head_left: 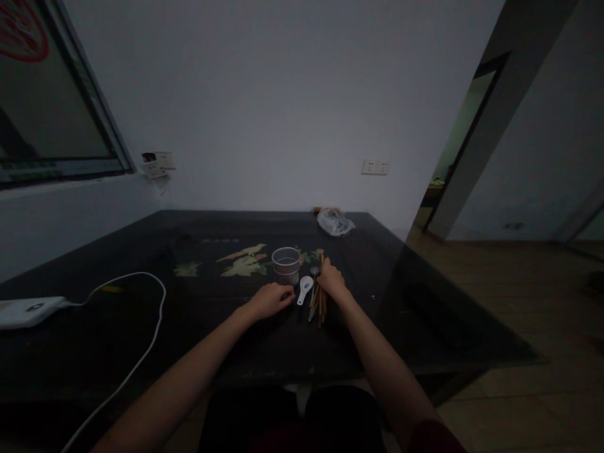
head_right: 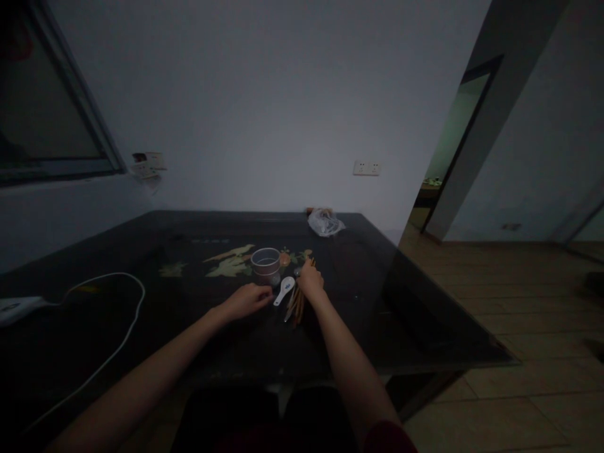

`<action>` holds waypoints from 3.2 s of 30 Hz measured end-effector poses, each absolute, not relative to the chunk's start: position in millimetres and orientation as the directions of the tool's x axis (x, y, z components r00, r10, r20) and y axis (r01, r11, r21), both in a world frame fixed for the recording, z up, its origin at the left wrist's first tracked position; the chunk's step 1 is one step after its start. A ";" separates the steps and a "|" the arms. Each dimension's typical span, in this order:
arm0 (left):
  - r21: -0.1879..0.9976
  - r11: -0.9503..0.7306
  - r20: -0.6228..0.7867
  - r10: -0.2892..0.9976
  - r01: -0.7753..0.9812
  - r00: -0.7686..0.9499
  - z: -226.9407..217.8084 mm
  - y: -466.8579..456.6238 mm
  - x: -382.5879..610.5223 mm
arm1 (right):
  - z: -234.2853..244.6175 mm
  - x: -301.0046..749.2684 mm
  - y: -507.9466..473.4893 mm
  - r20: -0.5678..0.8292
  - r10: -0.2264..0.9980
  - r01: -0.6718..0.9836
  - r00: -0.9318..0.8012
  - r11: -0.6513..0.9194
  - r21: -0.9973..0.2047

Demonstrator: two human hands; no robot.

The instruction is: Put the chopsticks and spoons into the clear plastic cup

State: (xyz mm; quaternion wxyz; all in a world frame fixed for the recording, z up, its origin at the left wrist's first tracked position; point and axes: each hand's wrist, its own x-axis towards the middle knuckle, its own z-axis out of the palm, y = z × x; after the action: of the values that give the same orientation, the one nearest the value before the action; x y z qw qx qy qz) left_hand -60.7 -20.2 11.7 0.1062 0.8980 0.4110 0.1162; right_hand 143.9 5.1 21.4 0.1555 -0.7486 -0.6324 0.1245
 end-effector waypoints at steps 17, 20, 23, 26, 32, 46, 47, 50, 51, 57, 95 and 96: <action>0.502 -0.633 0.250 0.759 0.590 0.601 25.8 -23.9 -61.2 | 49.2 174.7 -0.9 0.346 0.938 0.123 0.012 0.342 -0.932; 0.547 -0.636 0.340 0.763 0.545 0.549 34.1 -29.7 -61.1 | 62.8 161.4 -15.6 0.393 0.918 0.026 -0.055 0.395 -0.918; 0.593 -0.634 0.424 0.770 0.496 0.477 41.4 -35.9 -61.2 | 70.4 142.0 -29.9 0.439 0.887 0.008 -0.143 0.444 -0.896; 0.610 -0.639 0.471 0.768 0.468 0.435 45.3 -39.6 -61.3 | 69.9 125.1 -38.2 0.476 0.860 0.038 -0.185 0.491 -0.871; 0.560 -0.657 0.499 0.753 0.504 0.428 40.6 -35.3 -61.1 | 58.3 112.2 -36.9 0.492 0.843 0.107 -0.219 0.522 -0.846; 0.558 -0.667 0.487 0.745 0.493 0.456 29.8 -26.5 -60.5 | 50.9 115.1 -32.3 0.520 0.792 0.316 -0.320 0.607 -0.729; 0.559 -0.664 0.483 0.748 0.496 0.456 29.8 -26.5 -60.6 | 51.5 115.1 -32.5 0.523 0.789 0.309 -0.323 0.610 -0.730; 0.572 -0.661 0.475 0.749 0.486 0.461 28.7 -26.1 -61.0 | 52.9 115.0 -33.0 0.532 0.793 0.295 -0.297 0.607 -0.738; 0.572 -0.664 0.475 0.747 0.482 0.465 28.2 -25.9 -61.1 | 53.1 114.9 -33.0 0.532 0.798 0.291 -0.283 0.600 -0.745; 0.559 -0.665 0.473 0.746 0.495 0.469 25.8 -25.0 -60.5 | 51.4 113.1 -32.4 0.517 0.822 0.258 -0.239 0.567 -0.782; 0.871 -0.425 0.398 0.905 0.246 0.153 -34.3 30.4 -61.8 | 101.0 102.3 58.8 0.476 0.864 0.364 -0.162 0.501 -0.785; 0.876 -0.417 0.389 0.908 0.242 0.157 -34.7 30.7 -61.6 | 98.8 101.3 60.1 0.448 0.876 0.386 -0.180 0.482 -0.786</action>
State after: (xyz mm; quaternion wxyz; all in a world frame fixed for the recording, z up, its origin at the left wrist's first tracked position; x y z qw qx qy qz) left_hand -61.6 30.7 -34.7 0.3370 0.6818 0.4217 0.4937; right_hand 101.3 60.1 98.8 0.4682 -0.4368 -0.7224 0.2613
